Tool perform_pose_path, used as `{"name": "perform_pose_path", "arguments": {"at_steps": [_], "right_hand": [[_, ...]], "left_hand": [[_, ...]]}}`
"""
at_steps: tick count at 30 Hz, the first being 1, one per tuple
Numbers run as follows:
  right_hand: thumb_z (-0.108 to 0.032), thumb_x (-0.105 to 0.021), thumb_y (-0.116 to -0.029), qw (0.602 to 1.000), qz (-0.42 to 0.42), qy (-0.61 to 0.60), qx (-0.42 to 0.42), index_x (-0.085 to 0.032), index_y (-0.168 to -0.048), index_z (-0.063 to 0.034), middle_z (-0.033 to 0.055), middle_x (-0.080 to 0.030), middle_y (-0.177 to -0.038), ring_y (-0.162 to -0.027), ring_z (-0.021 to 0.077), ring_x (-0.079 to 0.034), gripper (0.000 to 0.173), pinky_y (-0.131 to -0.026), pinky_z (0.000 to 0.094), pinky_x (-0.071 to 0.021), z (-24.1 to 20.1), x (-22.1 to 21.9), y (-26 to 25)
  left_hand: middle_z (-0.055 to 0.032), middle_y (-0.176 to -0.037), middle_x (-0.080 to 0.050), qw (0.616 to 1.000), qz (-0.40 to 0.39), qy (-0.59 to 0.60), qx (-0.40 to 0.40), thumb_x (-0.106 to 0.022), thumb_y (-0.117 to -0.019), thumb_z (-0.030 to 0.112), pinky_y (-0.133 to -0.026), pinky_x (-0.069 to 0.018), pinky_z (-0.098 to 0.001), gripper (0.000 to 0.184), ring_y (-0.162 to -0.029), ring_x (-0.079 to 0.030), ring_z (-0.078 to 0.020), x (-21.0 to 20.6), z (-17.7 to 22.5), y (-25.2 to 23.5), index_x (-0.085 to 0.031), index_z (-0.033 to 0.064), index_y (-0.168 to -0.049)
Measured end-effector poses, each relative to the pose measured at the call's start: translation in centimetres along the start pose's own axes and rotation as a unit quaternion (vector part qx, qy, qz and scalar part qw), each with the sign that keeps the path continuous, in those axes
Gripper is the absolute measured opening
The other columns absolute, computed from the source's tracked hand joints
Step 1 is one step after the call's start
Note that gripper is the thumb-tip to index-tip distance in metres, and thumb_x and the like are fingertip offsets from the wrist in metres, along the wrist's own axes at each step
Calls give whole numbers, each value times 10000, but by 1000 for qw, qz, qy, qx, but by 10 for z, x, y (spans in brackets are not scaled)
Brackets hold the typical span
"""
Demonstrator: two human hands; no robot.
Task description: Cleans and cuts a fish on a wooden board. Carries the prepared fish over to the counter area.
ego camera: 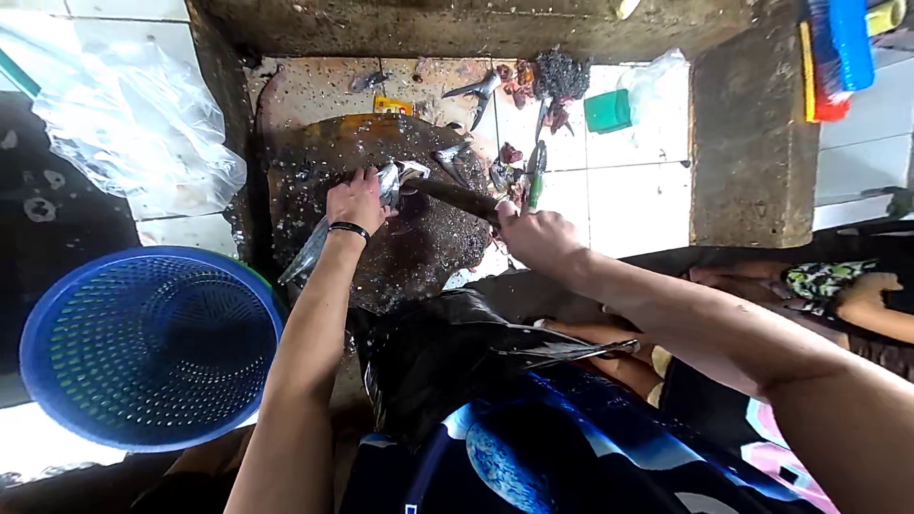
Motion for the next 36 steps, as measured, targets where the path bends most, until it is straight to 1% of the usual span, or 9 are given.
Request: {"name": "perform_pose_path", "arguments": {"at_steps": [8,13,17,20,23,26,30,33,36], "right_hand": [[-307,-462,-1079,999,14,6,44,-487,-1359,14,280,-670,-889,-798,511,-699,427,-641,642,-561,32,-33,-38],[-56,-495,-1031,999,-32,37,-8,-464,-1292,17,263,-641,-852,-790,494,-695,272,-587,605,-560,-18,19,-16],[-5,-473,-1025,998,-16,63,9,-460,-1272,45,249,-629,-816,-771,476,-697,253,-553,563,-550,-43,40,-22],[-245,-483,-1061,999,-39,-19,30,-488,-1327,10,268,-671,-905,-846,503,-700,369,-649,648,-561,-14,14,-43],[-459,-511,-1044,987,-33,-154,35,-576,-1217,-57,203,-686,-881,-810,423,-711,443,-668,633,-570,10,-27,-52],[-454,-519,-1054,942,-48,-331,22,-626,-1037,-66,134,-646,-737,-629,307,-664,403,-588,539,-560,8,-57,-57],[-539,-421,-1078,779,-157,-605,-50,-522,-973,-76,37,-449,-544,-383,174,-474,486,-399,370,-490,-9,-74,-61],[-491,-464,-1067,927,-79,-366,-27,-617,-1044,-28,178,-623,-733,-600,338,-643,488,-543,535,-546,3,-33,-56],[-444,-495,-1041,981,-11,-189,-52,-532,-1301,0,275,-691,-994,-914,492,-703,516,-722,685,-555,-5,-24,-52]], "left_hand": [[-209,-1468,-546,1000,-25,6,-9,-781,-839,523,-854,-525,-657,873,-1060,-664,-472,2,-1,-5,-458,64,-1508],[-207,-1470,-545,1000,-16,-3,3,-778,-856,482,-828,-547,-629,825,-1039,-675,-456,2,3,-4,-488,32,-1484],[-180,-1444,-564,999,-7,-32,3,-787,-863,485,-787,-567,-600,746,-1039,-679,-435,1,9,1,-555,47,-1421],[-192,-1404,-584,1000,4,-24,8,-768,-872,476,-771,-572,-591,709,-1037,-683,-424,-1,7,1,-566,41,-1392],[-233,-1341,-610,1000,2,-8,20,-779,-853,514,-769,-566,-597,771,-1022,-684,-440,1,7,2,-528,26,-1396],[-246,-1344,-603,999,-2,-12,32,-772,-844,561,-780,-566,-598,856,-1026,-682,-449,2,5,2,-485,9,-1431],[-237,-1360,-597,999,-3,-19,37,-751,-848,596,-811,-561,-596,896,-1065,-674,-440,-2,6,2,-469,-9,-1446],[-254,-1253,-657,999,-28,10,30,-776,-842,544,-867,-534,-633,798,-1069,-671,-453,3,4,7,-548,1,-1381],[-203,-1169,-693,991,-95,78,42,-847,-744,501,-954,-478,-665,648,-1139,-635,-419,3,17,19,-673,83,-1208]]}}
Point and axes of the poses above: each hand's wrist, its own y-axis away from the middle knuckle, its own x-axis out of the back of the hand, z = x × y, the point moved 7 cm from there along -y, towards the middle knuckle
